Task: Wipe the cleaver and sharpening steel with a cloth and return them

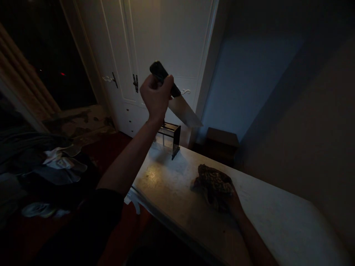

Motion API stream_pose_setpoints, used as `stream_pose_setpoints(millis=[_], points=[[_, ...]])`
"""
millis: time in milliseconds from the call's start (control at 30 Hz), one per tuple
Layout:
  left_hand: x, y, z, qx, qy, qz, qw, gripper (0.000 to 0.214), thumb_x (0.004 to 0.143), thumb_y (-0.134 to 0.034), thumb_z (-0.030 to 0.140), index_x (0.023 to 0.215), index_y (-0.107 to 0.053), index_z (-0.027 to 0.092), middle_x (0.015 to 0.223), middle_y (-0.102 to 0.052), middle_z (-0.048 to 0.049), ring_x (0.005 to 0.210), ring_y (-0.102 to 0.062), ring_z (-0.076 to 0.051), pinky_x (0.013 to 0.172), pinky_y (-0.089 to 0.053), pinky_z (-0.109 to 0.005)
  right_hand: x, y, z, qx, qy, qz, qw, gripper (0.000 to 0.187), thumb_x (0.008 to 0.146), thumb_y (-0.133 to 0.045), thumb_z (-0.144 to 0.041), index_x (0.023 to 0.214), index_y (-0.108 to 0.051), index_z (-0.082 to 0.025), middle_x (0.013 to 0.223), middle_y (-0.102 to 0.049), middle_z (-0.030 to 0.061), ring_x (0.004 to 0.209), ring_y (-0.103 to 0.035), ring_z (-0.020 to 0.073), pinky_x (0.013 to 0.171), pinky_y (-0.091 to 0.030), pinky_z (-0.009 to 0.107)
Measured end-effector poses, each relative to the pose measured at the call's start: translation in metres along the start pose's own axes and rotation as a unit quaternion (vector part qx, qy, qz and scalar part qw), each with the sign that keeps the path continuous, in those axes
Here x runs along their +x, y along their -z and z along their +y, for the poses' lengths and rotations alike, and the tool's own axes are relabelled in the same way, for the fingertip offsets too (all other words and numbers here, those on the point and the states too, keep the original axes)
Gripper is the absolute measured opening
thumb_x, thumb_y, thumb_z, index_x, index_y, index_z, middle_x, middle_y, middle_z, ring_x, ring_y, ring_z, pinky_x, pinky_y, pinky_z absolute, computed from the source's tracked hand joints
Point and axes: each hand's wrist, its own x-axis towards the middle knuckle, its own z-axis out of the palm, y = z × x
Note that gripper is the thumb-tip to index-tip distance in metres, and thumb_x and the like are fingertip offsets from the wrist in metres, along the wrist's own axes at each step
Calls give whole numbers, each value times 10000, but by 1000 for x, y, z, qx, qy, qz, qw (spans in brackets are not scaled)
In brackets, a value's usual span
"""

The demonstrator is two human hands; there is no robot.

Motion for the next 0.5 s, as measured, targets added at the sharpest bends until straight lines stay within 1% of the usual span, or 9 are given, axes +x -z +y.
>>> stream_pose_setpoints(millis=[33,133,233,300,400,500], points=[[-16,-2,1,-20,19,22,999,233,815,-669,291,702,-511,164,603,-489,53,473,-464,-55,460,-383,-185,-1,-1,-2,11,-4,-2,1000,780,484,-869,-476,1183,-598,-259,1225,-673,108,1138,-612,397,977,-502,562],[-73,-9,2,-65,73,51,994,231,811,-669,367,773,-551,172,627,-518,54,487,-493,-59,448,-401,-175,-4,-4,-11,37,-10,8,999,788,472,-893,-429,1183,-600,-256,1236,-670,102,1169,-599,384,992,-494,538],[-131,-14,0,-87,150,51,984,250,769,-702,387,807,-572,177,632,-552,52,471,-498,-53,432,-412,-162,-8,-6,-19,74,-25,10,997,774,484,-895,-392,1191,-604,-272,1211,-687,86,1156,-614,366,980,-506,516],[-165,-15,-2,-106,197,43,974,247,740,-718,365,801,-576,173,620,-560,50,447,-487,-53,414,-407,-164,-10,-6,-22,115,-56,-3,992,753,515,-882,-364,1206,-598,-276,1209,-691,71,1131,-634,345,972,-516,502],[-207,-16,-3,-143,244,45,958,228,706,-728,322,778,-577,167,590,-551,56,430,-481,-58,397,-396,-170,-13,-4,-22,170,-116,-7,979,683,558,-860,-316,1188,-606,-250,1157,-717,64,1028,-686,320,906,-553,482],[-240,-12,-2,-154,286,30,945,216,694,-739,300,776,-594,163,574,-564,56,428,-493,-63,404,-403,-174,-15,-2,-20,215,-157,-10,964,568,584,-835,-309,1110,-645,-213,1037,-756,59,918,-720,305,821,-582,443]])
